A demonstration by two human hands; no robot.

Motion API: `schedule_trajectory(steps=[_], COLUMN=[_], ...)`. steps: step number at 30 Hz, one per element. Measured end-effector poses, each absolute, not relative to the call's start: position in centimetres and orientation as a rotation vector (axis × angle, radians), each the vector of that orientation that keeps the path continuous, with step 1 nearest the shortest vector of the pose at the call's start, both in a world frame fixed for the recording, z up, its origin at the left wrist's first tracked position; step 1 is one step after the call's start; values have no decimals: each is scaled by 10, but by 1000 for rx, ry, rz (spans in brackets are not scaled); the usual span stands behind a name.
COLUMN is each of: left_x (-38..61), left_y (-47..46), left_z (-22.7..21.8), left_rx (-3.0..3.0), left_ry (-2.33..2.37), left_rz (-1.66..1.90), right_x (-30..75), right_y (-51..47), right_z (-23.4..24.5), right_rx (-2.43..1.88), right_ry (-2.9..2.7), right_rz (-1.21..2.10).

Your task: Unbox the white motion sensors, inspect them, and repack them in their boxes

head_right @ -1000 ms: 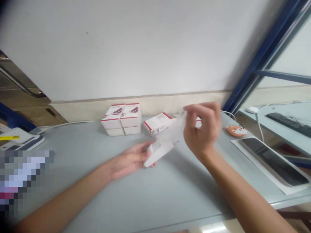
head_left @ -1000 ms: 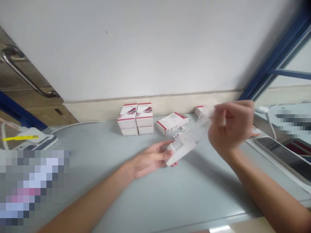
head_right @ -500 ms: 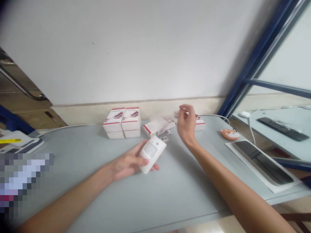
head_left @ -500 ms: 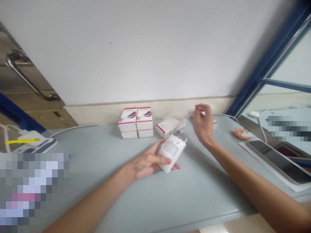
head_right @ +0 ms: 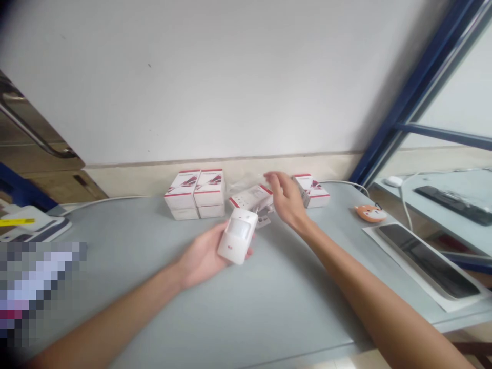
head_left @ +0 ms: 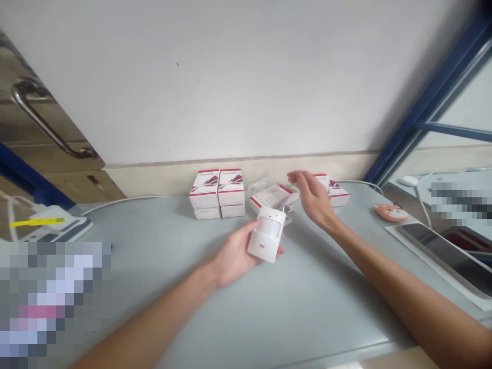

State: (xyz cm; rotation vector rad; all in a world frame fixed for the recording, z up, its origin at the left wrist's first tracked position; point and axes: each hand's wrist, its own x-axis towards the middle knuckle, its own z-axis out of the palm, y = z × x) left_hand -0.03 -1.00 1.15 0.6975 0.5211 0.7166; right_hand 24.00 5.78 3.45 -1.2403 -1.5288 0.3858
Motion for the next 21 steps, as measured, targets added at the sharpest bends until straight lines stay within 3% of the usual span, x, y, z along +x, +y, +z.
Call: schedule_trajectory(steps=[7,15,21], left_x=[1,2,11], left_y=[-8,-15,-27], left_z=[12,18,21], left_rx=[608,601,719], left_ry=[506,523,575], left_rz=[785,766,796], right_x=[227,215,221], right_y=[20,16,22], right_z=[38,36,42], right_rx=[-1251,-1085,-1031], right_ry=[-1685,-1378,-1127], right_rz=[1163,1457,1351])
